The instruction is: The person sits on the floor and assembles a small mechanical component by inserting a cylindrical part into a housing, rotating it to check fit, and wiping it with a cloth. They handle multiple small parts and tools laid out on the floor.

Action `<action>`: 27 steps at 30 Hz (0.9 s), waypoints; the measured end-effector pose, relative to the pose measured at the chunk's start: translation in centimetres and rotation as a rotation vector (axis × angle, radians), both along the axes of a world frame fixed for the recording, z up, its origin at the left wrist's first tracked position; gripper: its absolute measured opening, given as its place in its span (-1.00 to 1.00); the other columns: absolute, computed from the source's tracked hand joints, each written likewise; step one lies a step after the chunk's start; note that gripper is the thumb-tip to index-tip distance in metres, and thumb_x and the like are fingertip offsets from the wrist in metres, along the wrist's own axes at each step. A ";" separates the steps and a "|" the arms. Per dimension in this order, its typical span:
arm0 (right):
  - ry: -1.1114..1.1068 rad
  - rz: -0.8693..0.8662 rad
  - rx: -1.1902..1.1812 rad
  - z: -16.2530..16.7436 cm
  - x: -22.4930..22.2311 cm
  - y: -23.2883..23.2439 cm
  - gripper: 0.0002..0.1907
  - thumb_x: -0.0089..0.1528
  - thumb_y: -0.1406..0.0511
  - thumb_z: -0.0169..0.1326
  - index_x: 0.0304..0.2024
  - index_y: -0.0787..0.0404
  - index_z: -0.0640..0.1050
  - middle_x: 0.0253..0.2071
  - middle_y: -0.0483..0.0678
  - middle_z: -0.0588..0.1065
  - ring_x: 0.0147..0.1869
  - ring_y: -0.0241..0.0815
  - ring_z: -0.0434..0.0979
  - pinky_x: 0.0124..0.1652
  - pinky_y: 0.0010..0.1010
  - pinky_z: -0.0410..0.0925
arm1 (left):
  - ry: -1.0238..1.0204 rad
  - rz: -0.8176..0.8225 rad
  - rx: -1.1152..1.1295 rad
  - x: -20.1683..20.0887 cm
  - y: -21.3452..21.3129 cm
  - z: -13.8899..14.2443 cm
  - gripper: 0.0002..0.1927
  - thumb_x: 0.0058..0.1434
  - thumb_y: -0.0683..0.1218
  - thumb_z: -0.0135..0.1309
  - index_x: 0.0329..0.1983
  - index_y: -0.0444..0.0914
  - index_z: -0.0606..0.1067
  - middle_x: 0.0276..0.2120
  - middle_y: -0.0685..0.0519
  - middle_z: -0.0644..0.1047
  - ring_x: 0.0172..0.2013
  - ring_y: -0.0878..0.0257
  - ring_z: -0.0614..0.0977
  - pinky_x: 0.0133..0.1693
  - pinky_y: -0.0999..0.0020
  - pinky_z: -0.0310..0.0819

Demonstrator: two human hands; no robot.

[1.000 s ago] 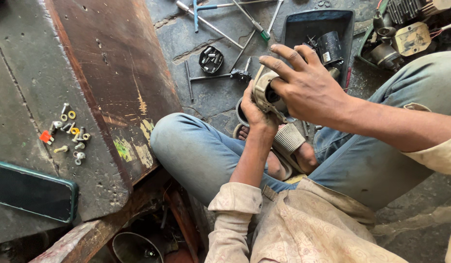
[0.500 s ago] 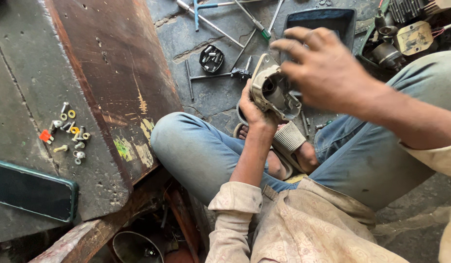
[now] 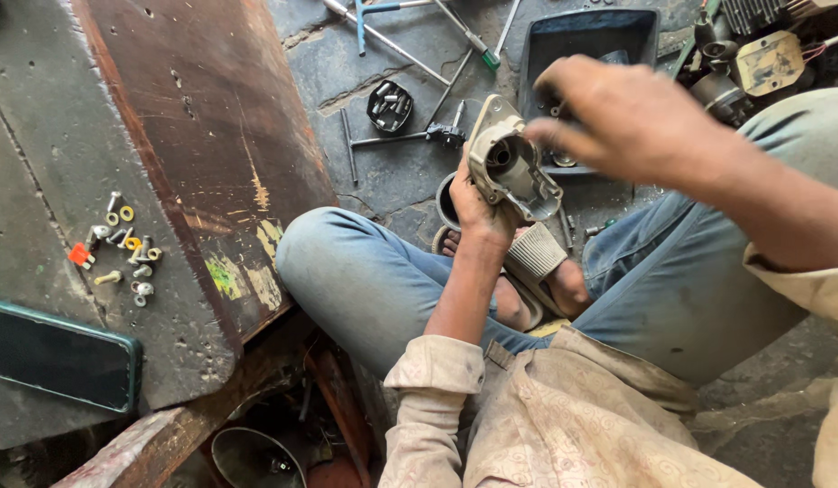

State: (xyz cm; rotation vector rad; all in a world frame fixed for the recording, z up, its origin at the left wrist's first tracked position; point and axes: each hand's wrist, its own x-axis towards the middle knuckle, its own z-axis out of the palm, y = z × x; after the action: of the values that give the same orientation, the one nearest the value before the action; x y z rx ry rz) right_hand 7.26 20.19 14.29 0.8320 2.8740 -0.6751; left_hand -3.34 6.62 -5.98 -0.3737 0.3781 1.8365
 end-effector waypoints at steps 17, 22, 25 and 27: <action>0.237 0.115 0.026 -1.9 -1.7 -5.4 -0.19 0.02 0.09 0.37 0.16 0.38 0.37 0.33 0.35 0.20 0.31 0.38 0.30 0.16 -0.01 0.34 | -0.005 0.022 0.011 -0.3 -0.6 0.1 -0.58 0.57 0.07 -0.25 0.23 -0.30 0.45 0.08 -0.06 0.58 0.03 0.11 0.64 0.13 0.17 0.52; 0.273 0.078 0.045 -1.7 -1.6 -5.8 -0.26 0.01 0.15 0.36 0.12 0.40 0.39 0.31 0.31 0.27 0.34 0.32 0.31 0.15 -0.05 0.36 | 0.001 0.021 0.027 -0.6 -0.7 0.6 -0.56 0.56 0.05 -0.27 0.21 -0.31 0.46 0.06 -0.07 0.58 0.02 0.11 0.65 0.12 0.18 0.53; 0.296 0.106 0.103 -1.4 -1.6 -5.9 -0.32 0.01 0.13 0.36 0.05 0.38 0.43 0.30 0.27 0.29 0.31 0.28 0.34 0.13 -0.06 0.38 | 0.038 0.010 0.035 -0.8 -0.8 0.6 -0.57 0.54 0.04 -0.27 0.18 -0.31 0.47 0.04 -0.09 0.59 0.01 0.10 0.65 0.09 0.19 0.55; 0.291 0.127 0.132 -1.2 -1.7 -6.0 -0.35 0.01 0.13 0.35 0.01 0.37 0.46 0.29 0.26 0.30 0.30 0.26 0.35 0.12 -0.07 0.39 | 0.039 0.010 0.054 -0.8 -0.8 0.6 -0.58 0.54 0.03 -0.27 0.17 -0.32 0.48 0.03 -0.10 0.60 0.00 0.10 0.65 0.08 0.20 0.56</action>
State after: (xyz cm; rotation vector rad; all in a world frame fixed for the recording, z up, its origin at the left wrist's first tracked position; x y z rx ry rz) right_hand 5.57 14.15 13.09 0.6007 3.2298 -0.6460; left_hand -4.17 5.80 -5.40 -0.3032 0.3531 1.8617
